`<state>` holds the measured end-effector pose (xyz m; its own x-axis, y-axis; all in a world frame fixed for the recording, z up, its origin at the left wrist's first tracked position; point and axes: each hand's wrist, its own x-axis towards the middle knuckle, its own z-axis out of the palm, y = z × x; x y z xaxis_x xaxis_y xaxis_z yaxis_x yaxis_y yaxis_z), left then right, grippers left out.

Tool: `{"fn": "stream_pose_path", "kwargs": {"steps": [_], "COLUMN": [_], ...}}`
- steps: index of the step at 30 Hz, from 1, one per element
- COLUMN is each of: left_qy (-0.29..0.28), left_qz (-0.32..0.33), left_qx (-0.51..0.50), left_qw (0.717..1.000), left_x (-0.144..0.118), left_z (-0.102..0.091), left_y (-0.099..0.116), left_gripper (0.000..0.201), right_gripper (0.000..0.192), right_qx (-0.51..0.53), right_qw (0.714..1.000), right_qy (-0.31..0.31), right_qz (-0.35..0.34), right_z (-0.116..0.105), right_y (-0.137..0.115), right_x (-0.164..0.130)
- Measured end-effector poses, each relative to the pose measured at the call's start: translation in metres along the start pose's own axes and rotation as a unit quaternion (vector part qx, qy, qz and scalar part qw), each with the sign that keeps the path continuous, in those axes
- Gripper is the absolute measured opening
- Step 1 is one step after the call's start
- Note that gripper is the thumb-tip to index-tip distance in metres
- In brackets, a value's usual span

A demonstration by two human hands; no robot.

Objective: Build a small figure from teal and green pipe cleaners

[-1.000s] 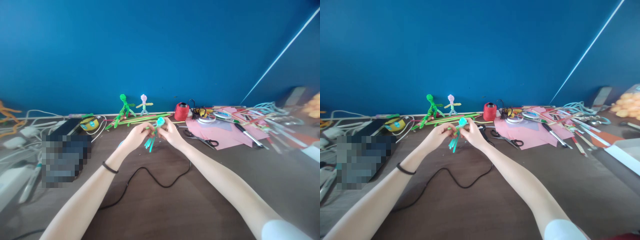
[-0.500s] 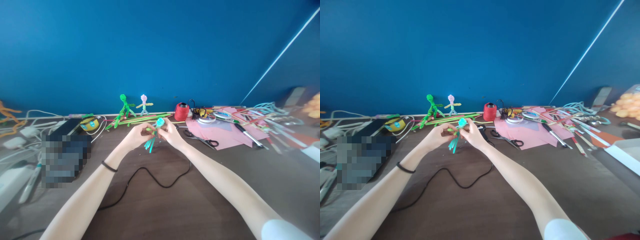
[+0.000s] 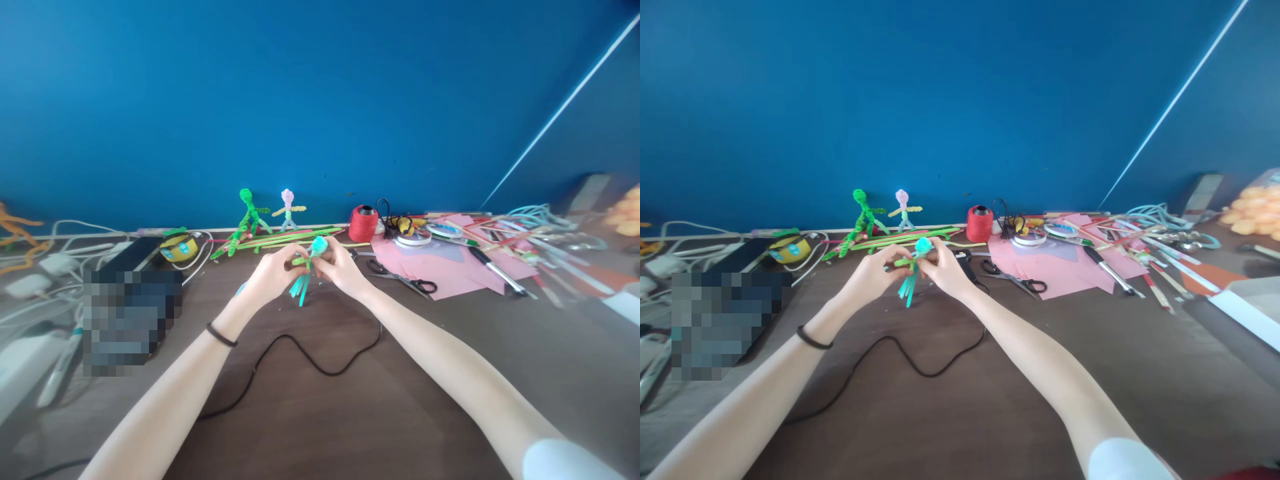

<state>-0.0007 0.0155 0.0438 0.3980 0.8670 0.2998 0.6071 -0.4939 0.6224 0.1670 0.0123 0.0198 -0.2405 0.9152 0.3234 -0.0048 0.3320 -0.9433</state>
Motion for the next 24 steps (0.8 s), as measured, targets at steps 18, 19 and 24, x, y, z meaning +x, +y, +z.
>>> {"fn": "stream_pose_path", "kwargs": {"steps": [18, 19, 24], "left_qy": [0.033, 0.03, 0.015], "left_qz": [-0.044, -0.05, -0.098], "left_qx": [-0.044, -0.061, -0.179], "left_qw": [0.998, 0.996, 0.979], "left_x": [0.0043, 0.0049, 0.0061], "left_z": [-0.0038, -0.004, -0.0038], "left_y": [0.0066, 0.006, 0.0013], "left_gripper": [0.021, 0.022, 0.028], "right_gripper": [0.022, 0.022, 0.023], "right_qx": [-0.027, -0.03, -0.047], "right_qw": [0.999, 0.999, 0.997], "right_qy": [-0.012, -0.015, -0.025], "right_qz": [-0.032, -0.037, -0.064], "right_z": [0.0018, 0.002, 0.003], "right_y": [0.0053, 0.0058, 0.0055], "right_x": [-0.0034, -0.0037, -0.0056]}}
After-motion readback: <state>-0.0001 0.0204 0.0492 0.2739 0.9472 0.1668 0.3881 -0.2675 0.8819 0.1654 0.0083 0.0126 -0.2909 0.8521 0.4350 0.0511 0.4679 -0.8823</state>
